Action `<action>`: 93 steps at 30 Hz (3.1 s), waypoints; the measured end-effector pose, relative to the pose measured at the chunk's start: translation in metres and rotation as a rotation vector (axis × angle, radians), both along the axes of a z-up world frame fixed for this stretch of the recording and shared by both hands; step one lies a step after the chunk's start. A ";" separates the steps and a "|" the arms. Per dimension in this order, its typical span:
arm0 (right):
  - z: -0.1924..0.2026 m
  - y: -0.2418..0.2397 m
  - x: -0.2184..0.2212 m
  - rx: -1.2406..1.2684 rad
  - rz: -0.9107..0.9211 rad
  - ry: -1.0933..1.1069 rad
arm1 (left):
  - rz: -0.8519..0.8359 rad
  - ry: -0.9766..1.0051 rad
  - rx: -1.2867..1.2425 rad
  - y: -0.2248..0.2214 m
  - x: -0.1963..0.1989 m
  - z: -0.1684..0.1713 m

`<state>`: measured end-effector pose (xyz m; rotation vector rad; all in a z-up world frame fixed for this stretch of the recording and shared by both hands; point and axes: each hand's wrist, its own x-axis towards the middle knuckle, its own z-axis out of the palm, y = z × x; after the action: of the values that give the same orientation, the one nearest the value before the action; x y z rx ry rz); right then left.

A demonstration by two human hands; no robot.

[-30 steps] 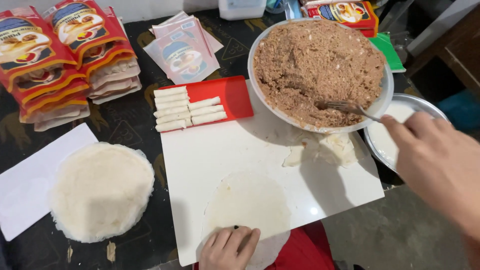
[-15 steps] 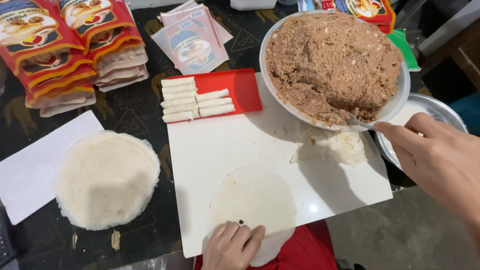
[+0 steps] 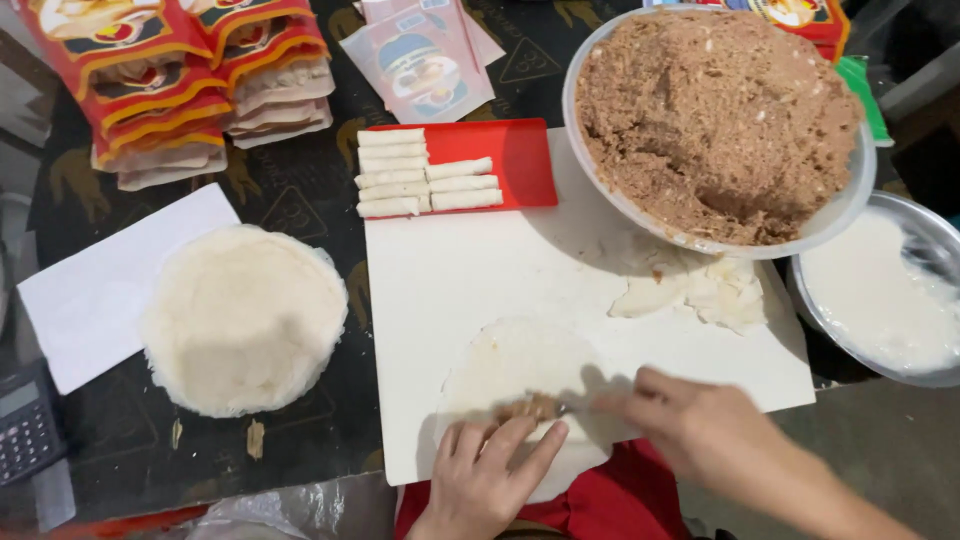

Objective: Preparing spring rolls by placing meat filling on wrappers and rolling them up at a fast pace.

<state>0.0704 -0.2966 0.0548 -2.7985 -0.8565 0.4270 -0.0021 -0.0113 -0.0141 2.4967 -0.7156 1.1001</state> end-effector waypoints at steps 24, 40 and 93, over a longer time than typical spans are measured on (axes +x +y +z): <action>0.013 0.010 0.002 -0.088 0.086 0.239 | -0.017 0.234 -0.165 0.014 -0.005 0.001; -0.017 -0.014 -0.034 -0.344 0.145 -0.240 | -0.311 0.183 -0.013 0.033 -0.017 0.003; -0.039 0.098 -0.025 0.084 0.352 -0.466 | 0.108 0.934 -0.147 0.079 -0.004 0.020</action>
<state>0.0454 -0.1984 0.0154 -2.7054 -1.4321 -0.2303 -0.0061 0.0682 0.0057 2.5301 -0.2072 -0.0656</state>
